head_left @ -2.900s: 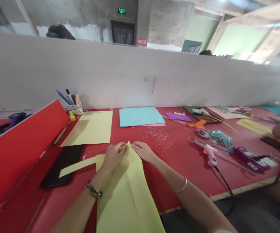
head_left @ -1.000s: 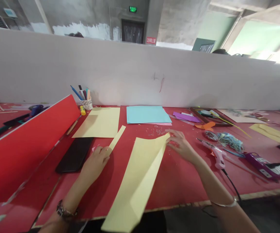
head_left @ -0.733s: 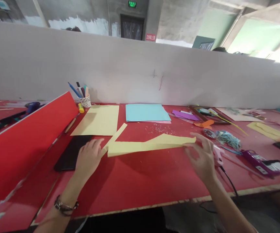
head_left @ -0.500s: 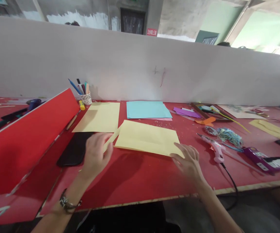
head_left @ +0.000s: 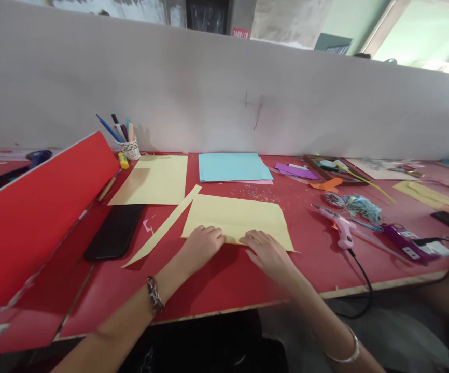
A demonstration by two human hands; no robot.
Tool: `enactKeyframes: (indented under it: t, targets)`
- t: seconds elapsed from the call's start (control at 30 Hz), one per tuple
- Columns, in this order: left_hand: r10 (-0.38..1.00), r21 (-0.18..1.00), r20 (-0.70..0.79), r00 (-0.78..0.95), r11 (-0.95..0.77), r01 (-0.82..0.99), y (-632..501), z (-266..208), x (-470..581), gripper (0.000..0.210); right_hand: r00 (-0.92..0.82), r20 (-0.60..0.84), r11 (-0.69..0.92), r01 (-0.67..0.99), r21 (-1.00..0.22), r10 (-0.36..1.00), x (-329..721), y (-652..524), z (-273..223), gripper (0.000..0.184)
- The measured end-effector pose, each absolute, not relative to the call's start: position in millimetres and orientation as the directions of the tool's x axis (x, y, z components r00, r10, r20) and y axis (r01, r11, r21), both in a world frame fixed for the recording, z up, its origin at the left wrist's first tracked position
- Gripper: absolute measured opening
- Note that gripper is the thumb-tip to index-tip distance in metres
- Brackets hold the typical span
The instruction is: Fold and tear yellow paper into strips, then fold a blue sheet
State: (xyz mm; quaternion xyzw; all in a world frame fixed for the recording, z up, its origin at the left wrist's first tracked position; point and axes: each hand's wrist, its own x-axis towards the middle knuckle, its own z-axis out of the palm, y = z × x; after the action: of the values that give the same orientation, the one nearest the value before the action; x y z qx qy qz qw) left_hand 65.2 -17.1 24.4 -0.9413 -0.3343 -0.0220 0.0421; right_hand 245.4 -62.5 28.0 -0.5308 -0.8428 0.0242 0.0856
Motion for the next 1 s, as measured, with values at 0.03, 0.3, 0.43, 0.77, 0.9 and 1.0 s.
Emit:
enactKeyframes:
  t: [0.03, 0.3, 0.43, 0.77, 0.9, 1.0]
  targets:
    - [0.616, -0.06, 0.062, 0.785, -0.783, 0.619, -23.1, 24.9, 68.0, 0.016, -0.433, 0.12, 0.448, 0.88, -0.16, 0.893, 240.1, -63.0, 25.5, 0.022]
    - [0.674, 0.166, 0.102, 0.731, -0.736, 0.656, -51.4, 15.6, 51.9, 0.012, -0.527, 0.263, 0.587, 0.755, -0.292, 0.809, 240.2, -72.4, 8.7, 0.017]
    - [0.717, 0.252, 0.112, 0.689, -0.691, 0.678, -51.4, 13.1, 36.4, 0.014, -0.509, 0.316, 0.596, 0.725, -0.344, 0.801, 243.9, -72.7, 8.4, 0.023]
    - [0.816, 0.457, 0.035, 0.577, -0.527, 0.717, -39.6, 17.4, 33.8, 0.022, -0.594, 0.128, 0.607, 0.785, -0.126, 0.794, 243.2, -56.1, 17.4, 0.029]
    - [0.847, 0.515, -0.038, 0.53, -0.438, 0.737, -37.3, 18.5, 33.4, 0.027, -0.601, 0.093, 0.607, 0.793, -0.052, 0.794, 243.2, -53.2, 15.6, 0.027]
    - [0.863, 0.489, -0.037, 0.504, -0.425, 0.762, -37.0, 20.3, 34.0, 0.027, -0.589, 0.101, 0.596, 0.801, -0.056, 0.802, 242.8, -52.8, 13.5, 0.027]
